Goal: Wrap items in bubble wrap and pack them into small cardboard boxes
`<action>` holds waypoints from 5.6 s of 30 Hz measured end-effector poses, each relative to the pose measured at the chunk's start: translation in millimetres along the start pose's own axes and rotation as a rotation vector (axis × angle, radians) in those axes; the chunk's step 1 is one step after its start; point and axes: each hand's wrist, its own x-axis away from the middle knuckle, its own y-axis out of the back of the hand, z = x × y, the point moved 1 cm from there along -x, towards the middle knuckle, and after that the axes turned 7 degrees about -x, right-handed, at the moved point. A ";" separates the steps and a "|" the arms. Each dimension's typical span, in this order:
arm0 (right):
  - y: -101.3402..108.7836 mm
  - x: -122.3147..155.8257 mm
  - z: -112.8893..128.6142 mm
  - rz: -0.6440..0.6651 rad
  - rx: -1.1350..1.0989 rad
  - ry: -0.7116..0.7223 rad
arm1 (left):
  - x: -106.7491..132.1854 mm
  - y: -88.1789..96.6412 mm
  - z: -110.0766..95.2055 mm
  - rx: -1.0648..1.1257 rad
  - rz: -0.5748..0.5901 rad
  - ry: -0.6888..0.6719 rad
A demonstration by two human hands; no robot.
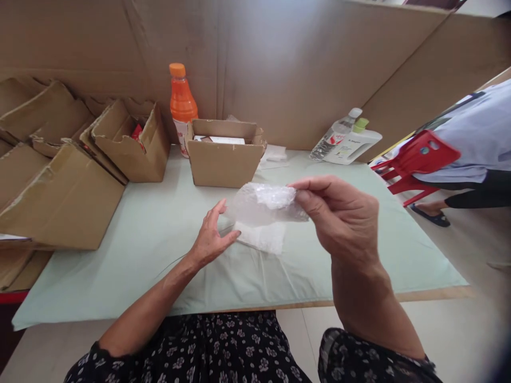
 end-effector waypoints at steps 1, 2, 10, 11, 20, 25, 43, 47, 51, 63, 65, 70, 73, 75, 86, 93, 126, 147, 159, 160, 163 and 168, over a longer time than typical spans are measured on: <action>-0.7 -1.3 6.0 0.001 -0.018 0.015 | 1.3 2.6 2.8 0.033 -0.005 0.035; -1.1 -3.0 11.0 0.005 -0.036 0.029 | 3.9 6.5 4.7 0.064 0.005 0.046; -43.9 -49.8 -41.0 0.103 -0.110 0.015 | 70.2 45.0 7.0 0.561 0.216 0.406; -54.9 -55.6 -58.3 0.145 -0.106 -0.005 | 78.2 45.0 10.5 0.633 0.194 0.506; -33.4 22.6 -135.8 0.625 0.289 -0.177 | 96.5 39.8 33.7 0.799 0.064 0.860; -23.0 73.4 -158.2 0.750 0.593 -0.081 | 96.7 39.8 34.2 0.734 0.081 0.836; -27.6 -29.2 -37.4 0.421 -0.038 -0.215 | 120.6 55.1 34.4 0.583 0.046 0.775; -55.8 -46.4 -53.7 0.495 -0.211 -0.343 | 133.8 75.3 41.7 0.188 -0.002 0.717; -60.8 -37.7 -26.7 0.601 -0.156 -0.266 | 116.1 91.4 35.6 -0.193 -0.142 0.444; -57.3 -39.9 -21.5 0.562 -0.174 -0.227 | 108.3 68.5 1.7 0.443 0.221 0.386; -80.0 -30.3 -55.0 0.611 -0.129 -0.234 | 136.9 73.3 7.2 0.554 0.161 0.609; -150.5 13.4 -115.3 0.738 0.102 -0.223 | 174.0 75.3 22.7 0.590 -0.005 0.848; -173.9 28.5 -129.5 0.774 0.338 -0.134 | 175.0 76.4 26.7 0.563 -0.057 0.819; -177.5 32.4 -133.0 0.767 0.432 -0.099 | 173.9 78.2 28.5 0.551 -0.060 0.802; -177.7 94.2 -88.3 1.010 0.196 0.071 | 170.5 86.4 22.3 0.692 -0.003 0.883; -144.0 93.2 -95.7 0.544 0.015 -0.105 | 114.6 77.5 21.9 0.901 -0.066 0.880; -129.4 124.0 -70.0 0.640 0.042 -0.158 | 121.2 80.0 37.5 -0.330 0.142 0.116; -133.7 133.3 -76.4 0.674 0.137 -0.096 | 122.2 70.9 40.5 -0.452 0.049 -0.034; -152.8 126.1 -89.0 0.613 0.226 -0.062 | 110.7 68.4 47.3 -0.095 -0.219 0.373; -152.3 124.4 -91.6 0.552 0.168 -0.136 | 114.3 68.6 45.4 0.066 -0.239 0.452; -150.1 124.2 -91.1 0.456 -0.020 -0.334 | 118.7 61.8 38.7 0.519 -0.192 0.613; -146.3 129.1 -81.4 0.563 -0.191 -0.406 | 108.1 43.6 32.1 0.761 -0.166 0.689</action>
